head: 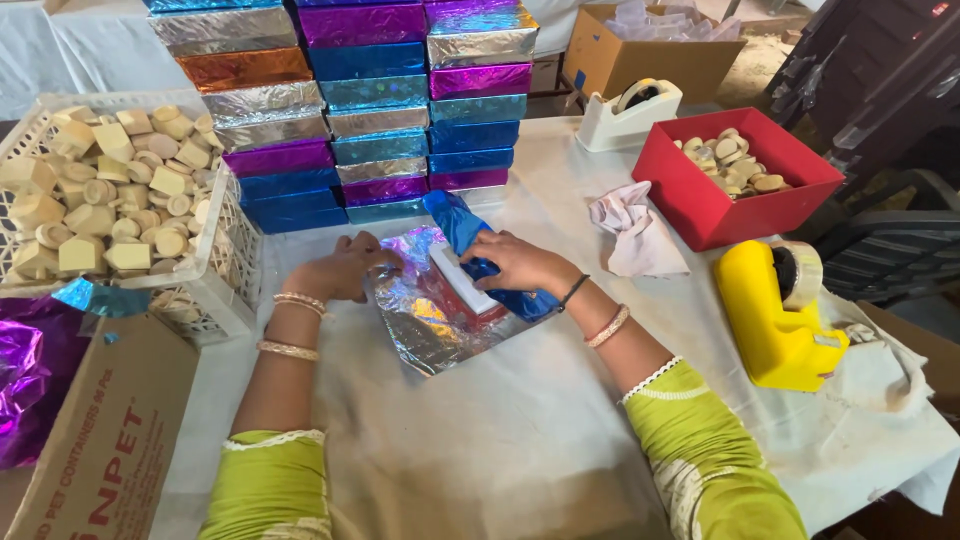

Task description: The person wraps a small rectangular box in shiny blue foil paper. They fold the paper around the box, tuck the edges, and secure the wrapping using a yellow tape dispenser.

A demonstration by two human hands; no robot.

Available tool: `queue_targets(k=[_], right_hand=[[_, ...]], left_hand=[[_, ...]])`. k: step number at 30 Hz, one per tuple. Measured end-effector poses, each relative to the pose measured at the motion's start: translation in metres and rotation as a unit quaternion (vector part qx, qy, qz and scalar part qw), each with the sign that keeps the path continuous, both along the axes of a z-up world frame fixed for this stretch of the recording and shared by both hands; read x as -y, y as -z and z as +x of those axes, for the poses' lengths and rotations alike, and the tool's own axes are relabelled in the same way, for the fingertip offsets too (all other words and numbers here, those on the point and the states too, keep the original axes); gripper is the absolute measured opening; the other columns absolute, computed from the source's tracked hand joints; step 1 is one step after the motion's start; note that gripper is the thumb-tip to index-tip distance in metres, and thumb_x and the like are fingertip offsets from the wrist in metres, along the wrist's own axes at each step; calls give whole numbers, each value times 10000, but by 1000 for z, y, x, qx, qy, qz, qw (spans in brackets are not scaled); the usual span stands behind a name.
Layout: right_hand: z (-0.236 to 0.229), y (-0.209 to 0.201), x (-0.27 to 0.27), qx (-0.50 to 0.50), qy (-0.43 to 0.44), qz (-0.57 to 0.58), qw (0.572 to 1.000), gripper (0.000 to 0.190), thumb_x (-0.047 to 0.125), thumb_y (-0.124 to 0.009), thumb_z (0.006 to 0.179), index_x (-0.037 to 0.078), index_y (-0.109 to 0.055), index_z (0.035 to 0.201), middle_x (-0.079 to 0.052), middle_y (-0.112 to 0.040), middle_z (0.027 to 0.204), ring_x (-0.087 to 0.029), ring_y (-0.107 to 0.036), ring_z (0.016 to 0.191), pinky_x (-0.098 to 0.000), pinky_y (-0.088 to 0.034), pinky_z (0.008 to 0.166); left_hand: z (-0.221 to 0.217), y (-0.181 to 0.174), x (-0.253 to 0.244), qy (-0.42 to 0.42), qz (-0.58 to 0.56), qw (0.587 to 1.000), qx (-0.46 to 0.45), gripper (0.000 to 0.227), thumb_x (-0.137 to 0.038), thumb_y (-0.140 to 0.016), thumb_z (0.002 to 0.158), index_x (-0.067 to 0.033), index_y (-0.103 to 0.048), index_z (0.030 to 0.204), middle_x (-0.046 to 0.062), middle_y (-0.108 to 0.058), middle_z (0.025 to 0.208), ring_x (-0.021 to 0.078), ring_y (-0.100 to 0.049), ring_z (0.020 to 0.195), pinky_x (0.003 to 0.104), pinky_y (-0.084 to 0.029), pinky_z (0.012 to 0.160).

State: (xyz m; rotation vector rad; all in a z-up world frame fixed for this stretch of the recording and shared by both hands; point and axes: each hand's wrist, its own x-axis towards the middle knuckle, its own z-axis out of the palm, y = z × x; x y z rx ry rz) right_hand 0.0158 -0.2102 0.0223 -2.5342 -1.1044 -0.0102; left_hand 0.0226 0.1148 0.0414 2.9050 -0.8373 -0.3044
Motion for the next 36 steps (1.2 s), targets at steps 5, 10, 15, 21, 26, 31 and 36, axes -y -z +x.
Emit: queue_targets(k=[5, 10, 15, 21, 26, 31, 36], right_hand=[[-3, -5, -2, -8, 6, -9, 1000, 483, 307, -792, 833, 175, -647, 1274, -75, -594, 1224, -332, -531, 1189, -418, -418, 1049], [-4, -6, -3, -18, 22, -14, 999, 497, 300, -804, 812, 170, -664, 1271, -85, -586, 1215, -336, -524, 1190, -414, -428, 1036], [-3, -5, -5, -10, 12, 25, 1000, 518, 251, -830, 766, 156, -694, 1257, -114, -566, 1231, -345, -523, 1208, -415, -449, 1019], [5, 0, -2, 1, -24, 48, 999, 496, 228, -848, 742, 112, -709, 1204, -131, -642, 1224, -347, -622, 1143, -427, -505, 972], [10, 5, 1, -38, 84, 64, 994, 448, 83, -654, 847, 95, -535, 1278, -185, -692, 1122, -384, -671, 1049, -458, -531, 874], [10, -6, 7, -117, 150, 59, 980, 386, 56, -530, 966, 126, -399, 1323, -251, -688, 1029, -422, -673, 996, -484, -517, 815], [37, 21, 16, -164, 93, 185, 964, 391, 75, -570, 911, 124, -414, 1266, -176, -699, 1023, -329, -712, 891, -416, -545, 757]], left_hand=[[12, 22, 10, 92, -123, 983, 100, 618, -13, -897, 621, -296, -729, 1144, 42, -494, 1369, 354, -383, 1303, 470, -401, 1086], [15, 17, 22, 94, -280, 944, 147, 429, 58, -853, 574, -243, -832, 879, 7, -540, 1338, 329, -406, 1262, 398, -475, 1074], [22, 16, 38, 138, -349, 905, 202, 314, -40, -900, 602, -178, -805, 868, 10, -607, 1281, 317, -458, 1234, 417, -477, 1042], [25, -10, 72, 136, -282, 920, 236, 152, -170, -891, 684, -192, -798, 803, -36, -681, 1201, 285, -453, 1302, 512, -324, 1041], [40, -15, 97, 144, -224, 944, 193, 133, -259, -877, 710, -231, -812, 824, -95, -731, 1093, 235, -453, 1336, 512, -245, 1041], [56, -10, 106, 131, -203, 960, 141, 176, -333, -886, 702, -229, -813, 825, -66, -743, 1052, 193, -480, 1318, 484, -226, 1047], [65, -7, 117, 137, -200, 962, 124, 206, -344, -918, 647, -200, -836, 770, 70, -674, 1094, 238, -474, 1208, 470, -232, 978]])
